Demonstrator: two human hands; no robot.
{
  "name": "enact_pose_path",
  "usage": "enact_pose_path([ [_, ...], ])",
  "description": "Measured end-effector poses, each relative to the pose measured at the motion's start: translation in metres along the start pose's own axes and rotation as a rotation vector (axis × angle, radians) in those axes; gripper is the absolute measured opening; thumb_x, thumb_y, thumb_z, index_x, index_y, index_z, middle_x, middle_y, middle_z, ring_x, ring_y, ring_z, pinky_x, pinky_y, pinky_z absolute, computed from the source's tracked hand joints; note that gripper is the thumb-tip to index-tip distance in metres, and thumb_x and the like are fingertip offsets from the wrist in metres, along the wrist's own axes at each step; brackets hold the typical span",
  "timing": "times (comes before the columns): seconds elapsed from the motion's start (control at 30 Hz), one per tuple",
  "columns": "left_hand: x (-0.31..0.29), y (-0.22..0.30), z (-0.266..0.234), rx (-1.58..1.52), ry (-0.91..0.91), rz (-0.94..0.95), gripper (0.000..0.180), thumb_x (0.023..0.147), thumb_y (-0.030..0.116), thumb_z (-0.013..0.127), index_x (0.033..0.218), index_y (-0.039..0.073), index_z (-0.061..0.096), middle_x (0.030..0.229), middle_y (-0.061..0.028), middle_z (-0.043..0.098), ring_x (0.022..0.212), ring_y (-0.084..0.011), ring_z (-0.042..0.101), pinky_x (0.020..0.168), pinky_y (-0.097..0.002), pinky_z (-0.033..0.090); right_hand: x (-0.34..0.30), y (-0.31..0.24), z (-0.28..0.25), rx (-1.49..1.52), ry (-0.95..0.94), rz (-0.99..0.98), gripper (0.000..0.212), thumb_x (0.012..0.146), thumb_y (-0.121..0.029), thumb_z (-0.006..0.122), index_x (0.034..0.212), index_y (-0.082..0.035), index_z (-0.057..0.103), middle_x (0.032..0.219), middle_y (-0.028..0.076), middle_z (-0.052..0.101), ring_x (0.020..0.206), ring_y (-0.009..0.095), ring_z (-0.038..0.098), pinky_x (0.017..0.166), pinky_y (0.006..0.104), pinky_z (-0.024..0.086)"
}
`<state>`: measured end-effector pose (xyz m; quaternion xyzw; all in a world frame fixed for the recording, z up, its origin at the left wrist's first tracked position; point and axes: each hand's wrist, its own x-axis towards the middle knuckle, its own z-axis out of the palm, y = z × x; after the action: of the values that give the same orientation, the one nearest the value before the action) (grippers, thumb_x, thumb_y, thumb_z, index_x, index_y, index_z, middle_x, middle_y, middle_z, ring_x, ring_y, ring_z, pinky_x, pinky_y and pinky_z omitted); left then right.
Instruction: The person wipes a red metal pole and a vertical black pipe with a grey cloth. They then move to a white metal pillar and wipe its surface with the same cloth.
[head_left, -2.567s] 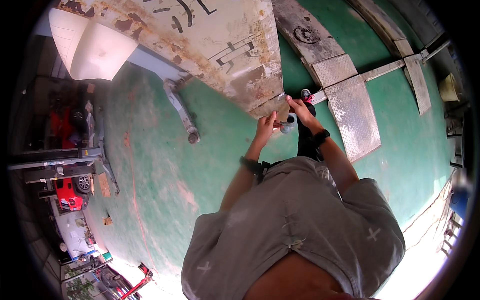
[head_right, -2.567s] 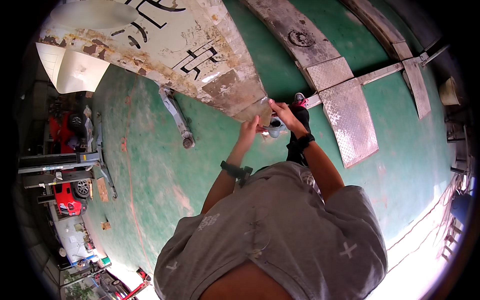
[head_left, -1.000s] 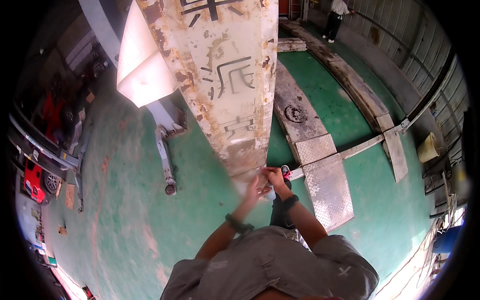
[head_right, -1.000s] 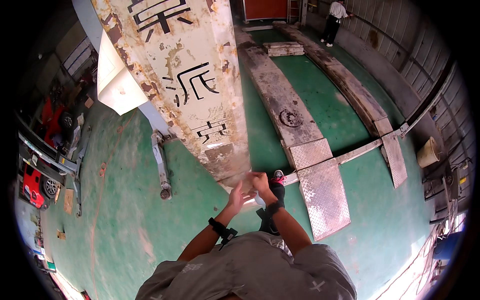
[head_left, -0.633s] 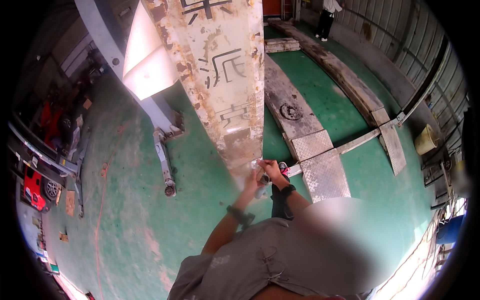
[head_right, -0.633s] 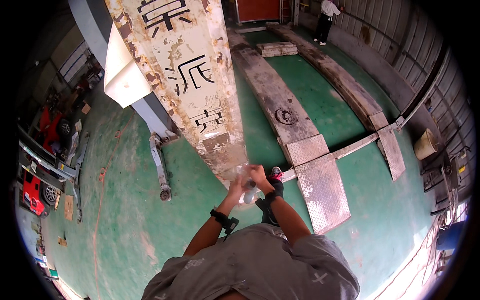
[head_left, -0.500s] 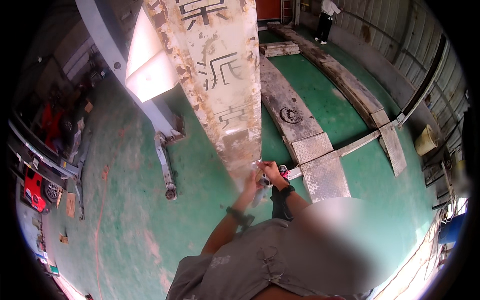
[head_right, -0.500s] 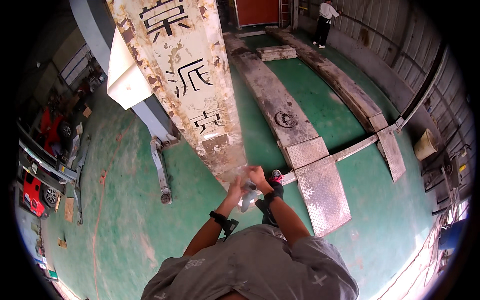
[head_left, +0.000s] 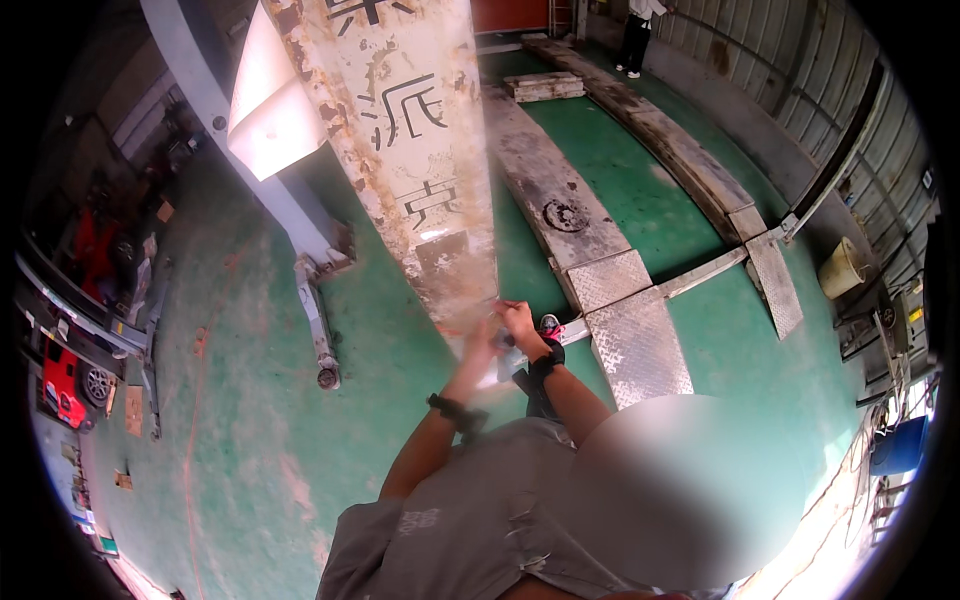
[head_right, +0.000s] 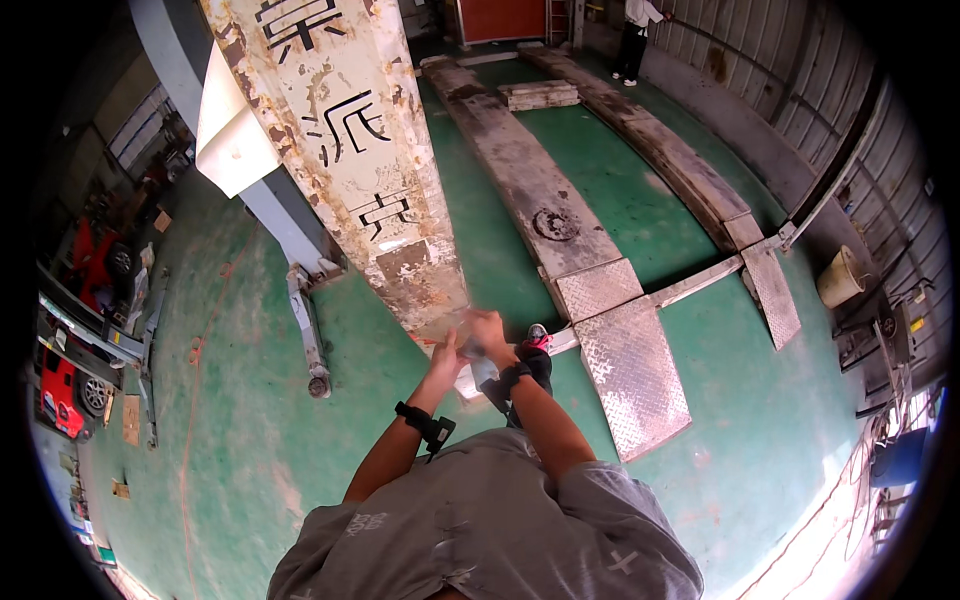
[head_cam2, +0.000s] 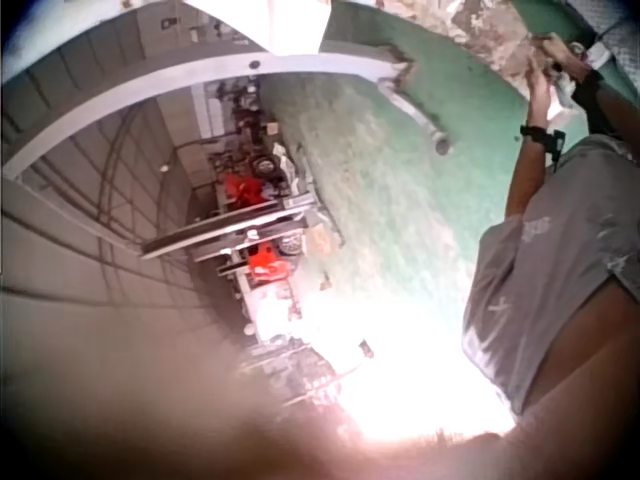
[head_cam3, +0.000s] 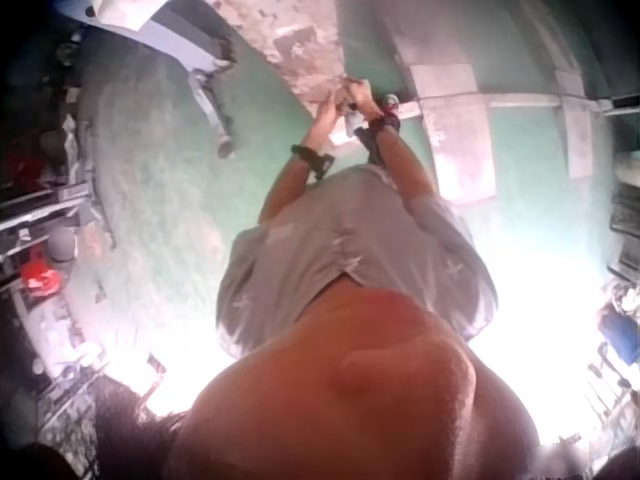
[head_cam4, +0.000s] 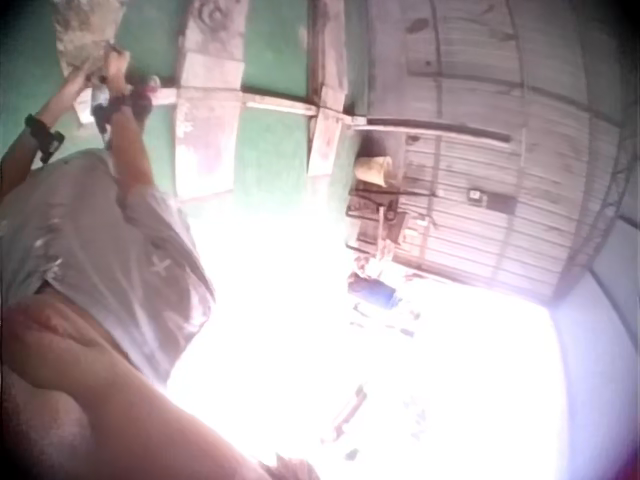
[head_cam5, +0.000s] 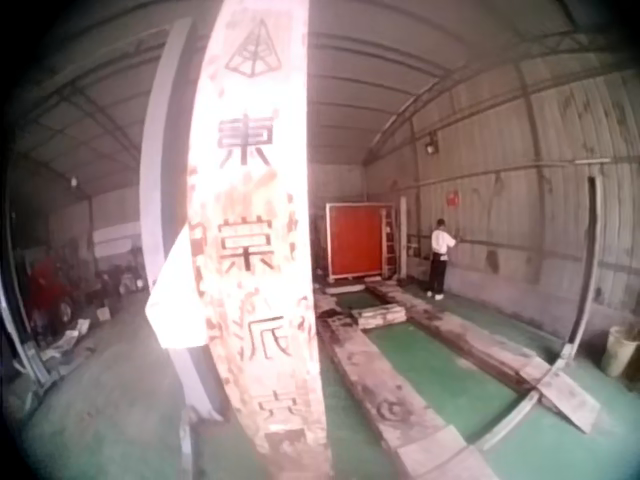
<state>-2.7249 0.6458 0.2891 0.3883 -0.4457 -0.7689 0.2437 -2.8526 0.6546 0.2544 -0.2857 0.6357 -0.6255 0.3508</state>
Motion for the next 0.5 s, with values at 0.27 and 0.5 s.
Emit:
enact_pose_path([
  [0.27,-0.021,0.011,0.001,0.064,0.105,-0.086,0.049,0.089,0.049,0.043,0.098,0.003,0.054,0.069,-0.0033,0.053,0.049,-0.0123,0.048,0.044,-0.025,0.039,-0.028,-0.004,0.014,0.158,0.118,0.125,0.012,0.08,-0.011,0.06,0.071,-0.004,0.062,0.064,-0.004,0.055,0.059,0.005,0.046,0.053,0.0225,0.036],
  [0.5,-0.003,-0.021,-0.013,0.382,0.017,0.063,0.055,0.091,0.049,0.036,0.08,0.0,0.057,0.058,-0.0061,0.055,0.043,-0.0148,0.052,0.04,-0.0291,0.041,-0.033,-0.017,-0.016,0.189,-0.228,0.066,0.032,0.091,-0.028,0.052,0.074,-0.002,0.059,0.063,-0.006,0.051,0.059,0.003,0.042,0.054,0.0236,0.038],
])
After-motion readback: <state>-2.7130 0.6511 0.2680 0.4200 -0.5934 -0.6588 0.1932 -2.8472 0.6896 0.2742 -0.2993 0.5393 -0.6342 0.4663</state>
